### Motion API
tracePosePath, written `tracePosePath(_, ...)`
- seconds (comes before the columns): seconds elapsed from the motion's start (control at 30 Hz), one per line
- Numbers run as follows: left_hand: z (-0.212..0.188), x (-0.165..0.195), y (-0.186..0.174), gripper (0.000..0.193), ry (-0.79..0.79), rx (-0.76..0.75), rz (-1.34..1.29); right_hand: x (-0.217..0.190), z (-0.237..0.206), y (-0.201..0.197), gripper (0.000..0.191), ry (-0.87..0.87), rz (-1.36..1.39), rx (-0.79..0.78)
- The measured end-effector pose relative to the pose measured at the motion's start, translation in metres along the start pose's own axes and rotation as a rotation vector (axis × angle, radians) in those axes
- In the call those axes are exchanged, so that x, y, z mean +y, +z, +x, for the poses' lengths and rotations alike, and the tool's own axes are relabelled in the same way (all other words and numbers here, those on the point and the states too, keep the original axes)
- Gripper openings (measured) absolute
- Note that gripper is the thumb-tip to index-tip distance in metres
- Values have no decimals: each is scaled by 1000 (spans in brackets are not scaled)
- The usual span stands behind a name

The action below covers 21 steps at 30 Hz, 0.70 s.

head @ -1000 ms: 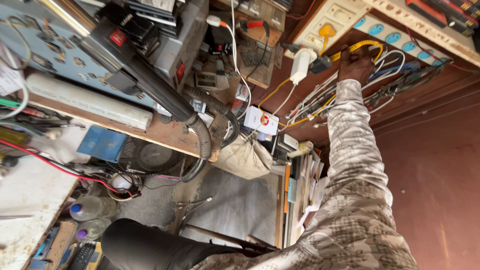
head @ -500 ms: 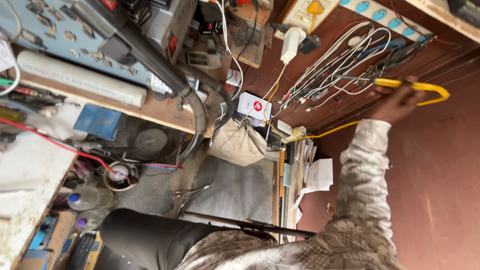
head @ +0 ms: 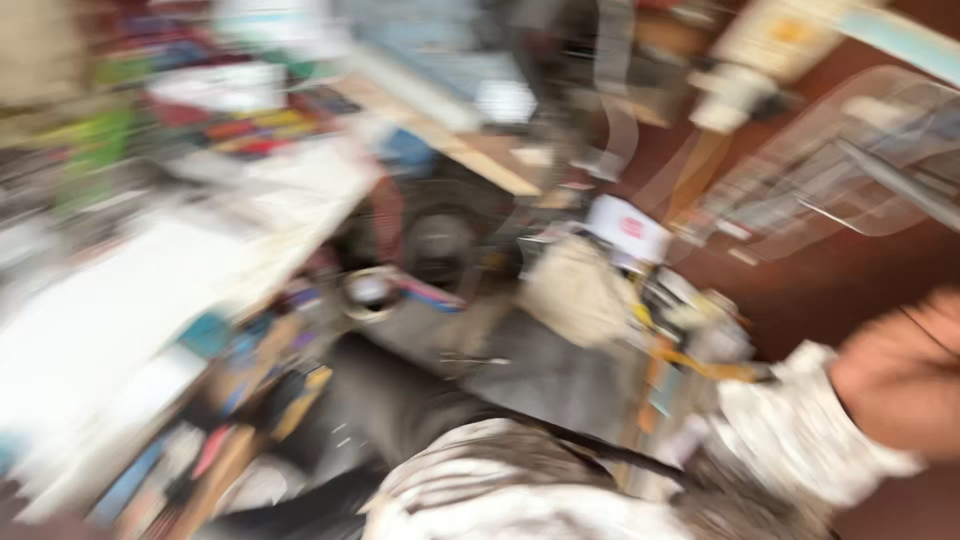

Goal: The person cleans a small green circuit board with a cloth, then uses a soldering iron and solder wire to work on the board's contacts. They repeatedly inspect the board and apply solder to specific points.

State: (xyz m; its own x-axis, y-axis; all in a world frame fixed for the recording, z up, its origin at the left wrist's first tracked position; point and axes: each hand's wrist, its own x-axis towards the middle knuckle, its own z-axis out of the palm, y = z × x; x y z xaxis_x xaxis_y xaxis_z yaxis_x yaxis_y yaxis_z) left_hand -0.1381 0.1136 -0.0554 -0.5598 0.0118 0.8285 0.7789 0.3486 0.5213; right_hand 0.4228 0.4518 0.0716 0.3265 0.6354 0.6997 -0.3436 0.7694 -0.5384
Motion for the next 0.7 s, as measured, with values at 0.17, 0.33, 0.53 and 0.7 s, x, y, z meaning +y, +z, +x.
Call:
tracePosePath(0.17, 21, 27, -28, 38, 23, -6, -118, 23, -62, 102, 27, 316, 393, -155)
tracePosePath(0.33, 44, 53, -37, 24, -38, -90, -173, 27, -120, 209, 27, 608, 620, -299)
tracePosePath(0.53, 51, 59, -38, 21, -41, -43, -166, 51, -183, 286, 28, 975, 707, -360)
tracePosePath(0.7, 45, 53, -32, 20, -21, -1, -137, 80, -200, 312, 23, 1245, 792, -368)
